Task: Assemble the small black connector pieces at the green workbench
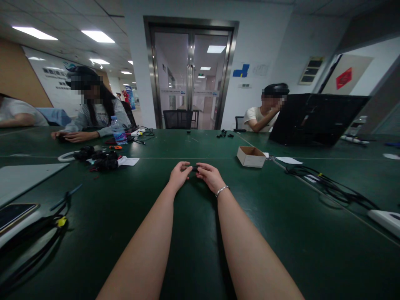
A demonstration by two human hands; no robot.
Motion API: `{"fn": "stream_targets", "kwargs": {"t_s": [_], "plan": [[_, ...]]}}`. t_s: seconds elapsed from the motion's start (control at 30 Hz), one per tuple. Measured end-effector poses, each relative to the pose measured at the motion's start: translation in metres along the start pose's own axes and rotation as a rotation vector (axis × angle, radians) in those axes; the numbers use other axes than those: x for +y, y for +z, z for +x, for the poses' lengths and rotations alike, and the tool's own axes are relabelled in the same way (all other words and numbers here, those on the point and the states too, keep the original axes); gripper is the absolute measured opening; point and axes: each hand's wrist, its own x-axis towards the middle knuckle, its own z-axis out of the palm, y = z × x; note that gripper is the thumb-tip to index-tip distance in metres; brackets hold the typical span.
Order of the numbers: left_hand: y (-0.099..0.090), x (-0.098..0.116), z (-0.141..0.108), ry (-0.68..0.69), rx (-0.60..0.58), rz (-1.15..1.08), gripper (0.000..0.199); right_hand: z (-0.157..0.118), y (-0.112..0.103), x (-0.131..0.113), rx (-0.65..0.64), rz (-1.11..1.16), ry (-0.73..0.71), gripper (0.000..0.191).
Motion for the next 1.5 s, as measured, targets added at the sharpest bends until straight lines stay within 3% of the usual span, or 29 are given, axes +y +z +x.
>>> {"fn": "stream_targets", "kwargs": {"t_s": [0.1,0.23,0.37,0.5,1.1,1.23,1.37,1.5], "plan": [[0.0004,-0.0006,0.0008,-0.045,0.005,0.046,0.029,0.0003,0.0002,0.0004,0.004,0.007,0.007,0.021],[0.001,-0.0007,0.0006,0.04,0.026,0.059,0.031,0.0001,0.0004,0.0004,0.009,0.019,0.002,0.021],[0.0005,-0.0007,0.0007,-0.034,-0.017,0.059,0.027,-0.0009,0.0013,-0.001,-0.001,0.02,0.008,0.021],[0.0,-0.0051,0.003,0.041,-0.003,0.073,0.03,-0.0016,0.0024,-0.0027,0.012,0.023,0.019,0.019],[0.0025,0.0014,-0.001,-0.028,-0.043,0.031,0.025,-0.0005,0.0009,-0.0012,0.014,0.015,0.013,0.019],[0.0021,0.0017,-0.0023,0.017,-0.017,0.037,0.033,0.0001,0.0006,-0.0003,0.015,0.014,0.013,0.019],[0.0017,-0.0004,-0.0018,0.022,-0.081,0.023,0.029,0.0,0.0013,-0.0003,0.014,0.004,0.022,0.019],[0.0013,-0.0021,-0.0012,0.051,-0.046,0.037,0.034,-0.0003,0.002,-0.001,0.016,0.007,0.024,0.019]]}}
